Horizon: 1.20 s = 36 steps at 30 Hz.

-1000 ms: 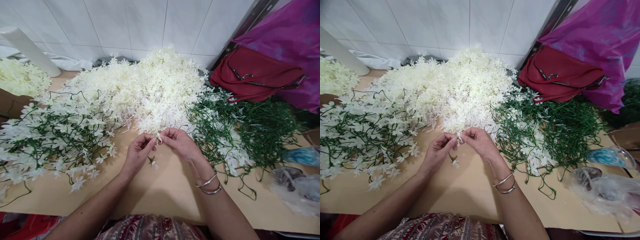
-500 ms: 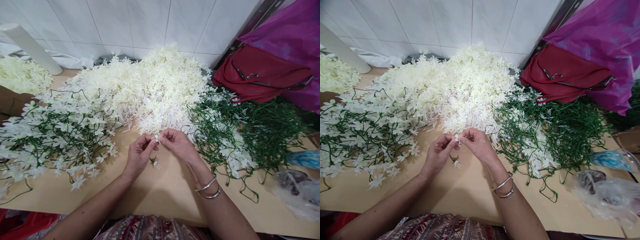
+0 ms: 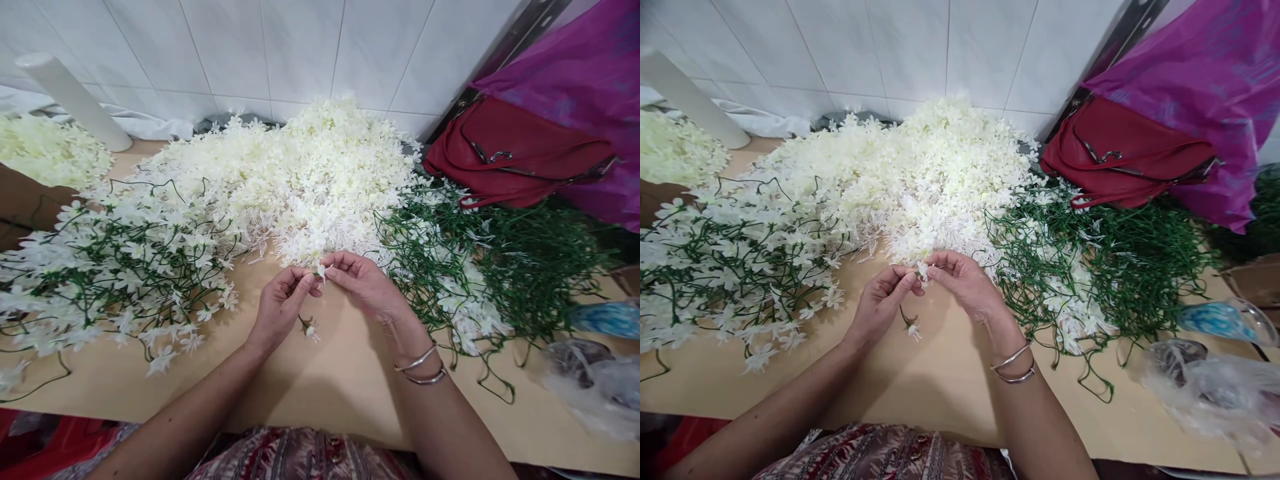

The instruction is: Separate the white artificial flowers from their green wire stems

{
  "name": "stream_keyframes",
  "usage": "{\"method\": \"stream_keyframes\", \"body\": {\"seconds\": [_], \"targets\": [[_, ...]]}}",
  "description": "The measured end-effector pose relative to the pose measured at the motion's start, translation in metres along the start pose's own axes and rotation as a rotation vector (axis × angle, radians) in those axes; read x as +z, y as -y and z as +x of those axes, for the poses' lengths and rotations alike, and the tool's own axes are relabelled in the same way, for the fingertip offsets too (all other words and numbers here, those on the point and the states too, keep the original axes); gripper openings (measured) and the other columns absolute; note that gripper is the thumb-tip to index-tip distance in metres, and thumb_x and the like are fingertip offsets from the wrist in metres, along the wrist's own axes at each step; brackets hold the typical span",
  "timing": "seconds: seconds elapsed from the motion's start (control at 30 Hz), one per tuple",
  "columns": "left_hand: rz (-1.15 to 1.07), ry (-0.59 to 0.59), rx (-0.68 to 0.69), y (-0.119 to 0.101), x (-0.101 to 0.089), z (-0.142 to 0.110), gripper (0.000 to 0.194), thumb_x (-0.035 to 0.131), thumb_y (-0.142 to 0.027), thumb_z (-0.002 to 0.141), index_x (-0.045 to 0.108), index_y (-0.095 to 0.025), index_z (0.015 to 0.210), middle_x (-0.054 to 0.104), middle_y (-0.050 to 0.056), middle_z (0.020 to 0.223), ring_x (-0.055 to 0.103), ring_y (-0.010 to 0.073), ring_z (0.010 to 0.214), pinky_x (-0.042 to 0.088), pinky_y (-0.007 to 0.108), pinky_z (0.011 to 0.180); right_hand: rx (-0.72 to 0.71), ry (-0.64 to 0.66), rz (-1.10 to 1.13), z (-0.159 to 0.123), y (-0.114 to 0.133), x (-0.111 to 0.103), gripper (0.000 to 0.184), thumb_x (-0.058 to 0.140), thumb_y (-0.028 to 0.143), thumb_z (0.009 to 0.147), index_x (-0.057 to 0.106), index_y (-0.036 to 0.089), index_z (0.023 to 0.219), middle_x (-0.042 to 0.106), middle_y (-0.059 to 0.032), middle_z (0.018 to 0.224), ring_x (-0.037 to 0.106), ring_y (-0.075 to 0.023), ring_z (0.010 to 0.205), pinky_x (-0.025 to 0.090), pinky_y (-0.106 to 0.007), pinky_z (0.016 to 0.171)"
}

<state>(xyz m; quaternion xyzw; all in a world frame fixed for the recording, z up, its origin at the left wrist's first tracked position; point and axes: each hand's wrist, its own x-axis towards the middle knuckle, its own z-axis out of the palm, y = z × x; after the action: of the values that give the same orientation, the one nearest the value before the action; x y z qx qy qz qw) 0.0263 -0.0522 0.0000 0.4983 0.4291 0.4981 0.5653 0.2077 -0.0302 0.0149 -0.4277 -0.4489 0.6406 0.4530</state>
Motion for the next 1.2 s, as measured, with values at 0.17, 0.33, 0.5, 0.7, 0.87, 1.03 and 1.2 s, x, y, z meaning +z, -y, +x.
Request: {"method": "stream_keyframes", "body": {"seconds": [0.17, 0.33, 0.5, 0.7, 0.87, 1.03, 1.2], "targets": [[-0.019, 0.023, 0.0, -0.001, 0.0, 0.0, 0.026, 0.073, -0.043, 0.094, 0.072, -0.017, 0.092, 0.076, 0.004, 0.087, 0.073, 0.0151, 0.077, 0.057, 0.026, 0.078, 0.031, -0.001, 0.04, 0.002, -0.004, 0.0, 0.038, 0.095, 0.049, 0.067, 0.074, 0.022, 0.083, 0.069, 0.0018, 0.078, 0.062, -0.0149, 0.074, 0.05, -0.031, 0.078], [0.021, 0.015, 0.01, 0.001, 0.0, 0.001, 0.024, 0.072, -0.04, 0.095, 0.071, -0.017, 0.091, 0.075, 0.003, 0.083, 0.073, 0.0153, 0.076, 0.057, 0.026, 0.075, 0.028, -0.006, 0.007, 0.003, -0.007, 0.001, 0.036, 0.095, 0.046, 0.067, 0.073, 0.021, 0.082, 0.07, 0.0014, 0.077, 0.062, -0.0146, 0.072, 0.05, -0.031, 0.075], [0.097, 0.015, 0.014, 0.002, -0.002, -0.001, 0.021, 0.07, -0.038, 0.097, 0.071, -0.018, 0.093, 0.074, 0.002, 0.08, 0.074, 0.0158, 0.076, 0.057, 0.026, 0.074, 0.019, 0.001, -0.063, 0.002, -0.007, 0.0, 0.032, 0.092, 0.043, 0.07, 0.073, 0.021, 0.083, 0.069, 0.0018, 0.077, 0.06, -0.0138, 0.072, 0.049, -0.029, 0.074], [0.156, 0.034, 0.022, 0.002, -0.005, -0.002, 0.022, 0.069, -0.039, 0.097, 0.071, -0.018, 0.092, 0.076, 0.003, 0.08, 0.073, 0.017, 0.077, 0.057, 0.027, 0.074, 0.03, 0.045, -0.146, 0.002, -0.004, -0.003, 0.028, 0.09, 0.043, 0.072, 0.073, 0.021, 0.079, 0.07, 0.0011, 0.076, 0.061, -0.0149, 0.073, 0.049, -0.03, 0.073], [0.156, 0.023, 0.039, 0.006, -0.002, -0.001, 0.024, 0.07, -0.041, 0.096, 0.071, -0.017, 0.092, 0.075, 0.004, 0.079, 0.072, 0.0169, 0.077, 0.055, 0.027, 0.075, 0.04, 0.038, -0.125, 0.003, -0.003, 0.0, 0.038, 0.094, 0.049, 0.064, 0.072, 0.021, 0.076, 0.069, 0.0018, 0.072, 0.061, -0.0148, 0.07, 0.05, -0.029, 0.071], [0.132, -0.025, 0.128, -0.028, -0.005, 0.0, 0.02, 0.067, -0.038, 0.098, 0.069, -0.019, 0.092, 0.07, 0.001, 0.076, 0.067, 0.015, 0.072, 0.056, 0.028, 0.072, -0.019, 0.007, 0.007, -0.003, 0.009, -0.001, 0.037, 0.095, 0.045, 0.067, 0.074, 0.022, 0.087, 0.072, 0.0007, 0.083, 0.068, -0.0155, 0.081, 0.054, -0.031, 0.083], [0.528, -0.608, 0.682, -0.088, -0.057, 0.01, 0.036, 0.066, -0.026, 0.1, 0.065, -0.02, 0.136, 0.066, 0.011, 0.132, 0.067, 0.0213, 0.11, 0.057, 0.039, 0.097, -0.149, -0.144, 0.115, -0.006, 0.022, -0.014, 0.035, 0.093, 0.046, 0.072, 0.073, 0.023, 0.089, 0.073, -0.001, 0.089, 0.07, -0.0168, 0.082, 0.056, -0.035, 0.088]]}}
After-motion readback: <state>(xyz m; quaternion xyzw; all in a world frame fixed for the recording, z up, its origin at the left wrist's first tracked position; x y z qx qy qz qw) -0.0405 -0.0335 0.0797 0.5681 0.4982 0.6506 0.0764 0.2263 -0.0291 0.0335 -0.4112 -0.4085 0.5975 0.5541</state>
